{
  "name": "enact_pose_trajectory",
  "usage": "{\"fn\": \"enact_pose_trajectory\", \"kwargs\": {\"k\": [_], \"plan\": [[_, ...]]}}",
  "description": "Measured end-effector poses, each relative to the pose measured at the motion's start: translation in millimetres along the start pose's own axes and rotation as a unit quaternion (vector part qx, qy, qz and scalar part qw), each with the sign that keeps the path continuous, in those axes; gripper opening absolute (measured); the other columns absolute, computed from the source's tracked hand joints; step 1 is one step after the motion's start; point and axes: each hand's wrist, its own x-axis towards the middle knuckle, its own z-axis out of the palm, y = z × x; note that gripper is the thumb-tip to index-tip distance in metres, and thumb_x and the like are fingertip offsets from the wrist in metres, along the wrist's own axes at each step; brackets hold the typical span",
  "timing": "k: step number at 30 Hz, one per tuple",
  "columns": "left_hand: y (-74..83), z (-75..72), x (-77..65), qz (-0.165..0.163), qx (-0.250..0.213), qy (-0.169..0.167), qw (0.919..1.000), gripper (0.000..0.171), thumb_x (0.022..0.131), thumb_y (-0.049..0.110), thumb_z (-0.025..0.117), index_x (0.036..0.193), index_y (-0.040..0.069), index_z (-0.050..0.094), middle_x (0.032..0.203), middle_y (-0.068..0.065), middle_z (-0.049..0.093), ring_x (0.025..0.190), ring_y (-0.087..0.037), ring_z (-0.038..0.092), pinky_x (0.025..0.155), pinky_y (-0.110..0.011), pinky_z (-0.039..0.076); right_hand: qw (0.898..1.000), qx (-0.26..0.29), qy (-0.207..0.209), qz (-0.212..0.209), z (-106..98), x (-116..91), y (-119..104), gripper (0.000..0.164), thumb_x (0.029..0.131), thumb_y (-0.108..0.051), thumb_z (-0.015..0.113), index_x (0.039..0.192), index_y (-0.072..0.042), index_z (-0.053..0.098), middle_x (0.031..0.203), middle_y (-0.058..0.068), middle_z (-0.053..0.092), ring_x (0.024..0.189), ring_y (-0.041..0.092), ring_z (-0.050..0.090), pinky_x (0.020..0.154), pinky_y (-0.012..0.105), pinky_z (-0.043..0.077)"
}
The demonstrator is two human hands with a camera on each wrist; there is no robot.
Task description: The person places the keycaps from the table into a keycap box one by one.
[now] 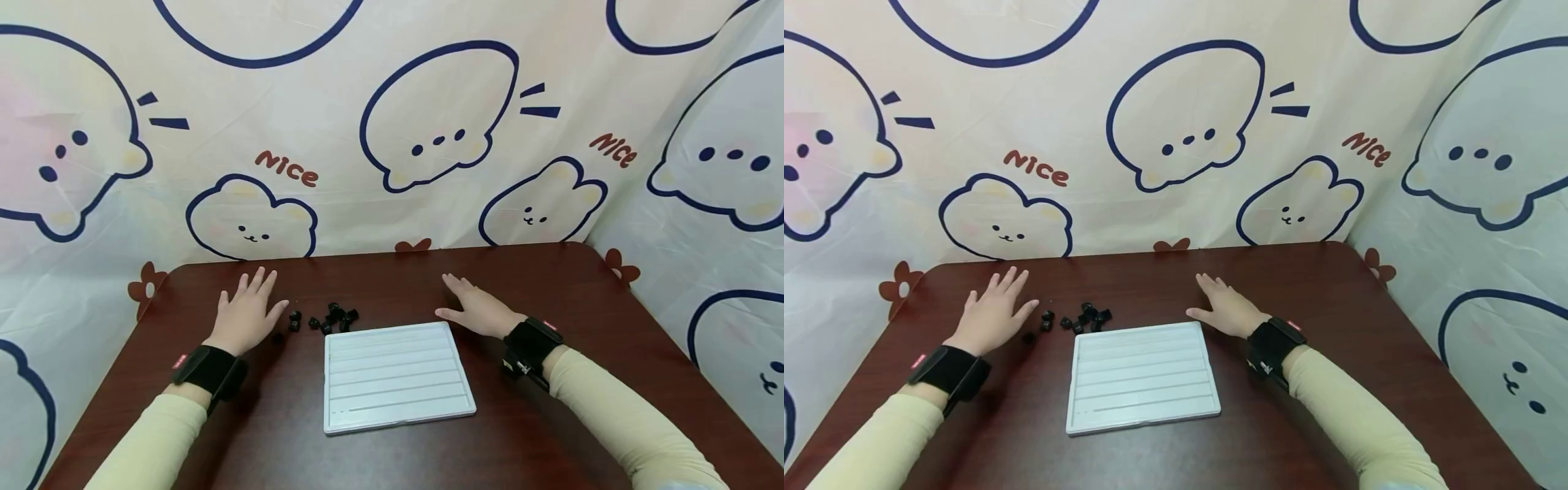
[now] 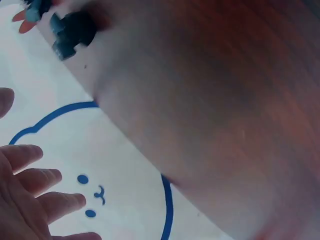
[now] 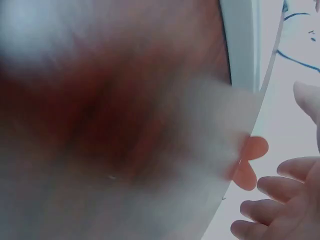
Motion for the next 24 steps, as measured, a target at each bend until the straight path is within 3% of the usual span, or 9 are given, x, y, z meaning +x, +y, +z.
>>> {"fn": "enact_pose_trajectory", "kwargs": {"k": [5,9,16,21,24], "plan": [[-5.9,-7.1,-10.5,0.012,-0.01,0.023,0.9996,0.065,0.104,0.029,0.059,0.156,-0.004,0.037,0.158,-0.03,0.033,0.145,-0.051,0.029,0.108,-0.073,0.027,1.0,0.018,0.001,-0.007,4.8,-14.0,-1.1,0.079,0.102,-0.035,0.065,0.16,0.001,0.026,0.163,0.023,0.028,0.149,0.043,0.026,0.114,0.057,0.03],[-9.9,-12.8,-17.1,0.014,-0.045,0.024,0.9986,0.056,0.103,0.021,0.061,0.15,-0.006,0.046,0.152,-0.031,0.042,0.139,-0.049,0.041,0.105,-0.066,0.037,1.0,0.021,0.015,-0.012,7.1,-21.7,-1.4,0.075,0.102,-0.033,0.066,0.159,0.0,0.031,0.16,0.023,0.034,0.147,0.04,0.034,0.113,0.056,0.033],[-24.6,-24.2,-20.7,-0.007,-0.068,0.025,0.9973,0.037,0.101,0.012,0.064,0.132,-0.008,0.063,0.141,-0.032,0.053,0.129,-0.048,0.051,0.102,-0.063,0.042,0.998,0.045,0.035,-0.012,4.7,-32.7,-5.4,0.072,0.1,-0.036,0.067,0.156,0.0,0.04,0.153,0.024,0.046,0.139,0.04,0.046,0.106,0.057,0.042],[-34.5,-26.1,-26.5,-0.027,-0.083,0.016,0.9961,0.033,0.099,0.013,0.067,0.126,-0.007,0.066,0.129,-0.032,0.06,0.116,-0.046,0.058,0.097,-0.062,0.047,0.996,0.081,0.025,-0.008,4.4,-42.0,-5.9,0.067,0.099,-0.032,0.07,0.152,0.0,0.047,0.133,0.02,0.062,0.111,0.031,0.064,0.087,0.042,0.055],[-37.8,-24.9,-30.0,-0.029,-0.096,0.003,0.9949,0.032,0.097,0.013,0.07,0.123,-0.006,0.067,0.124,-0.03,0.063,0.108,-0.043,0.061,0.093,-0.06,0.05,0.993,0.116,0.014,-0.005,6.4,-46.2,-4.2,0.064,0.097,-0.027,0.072,0.149,0.002,0.05,0.114,0.013,0.066,0.091,0.021,0.061,0.072,0.033,0.052]]}}
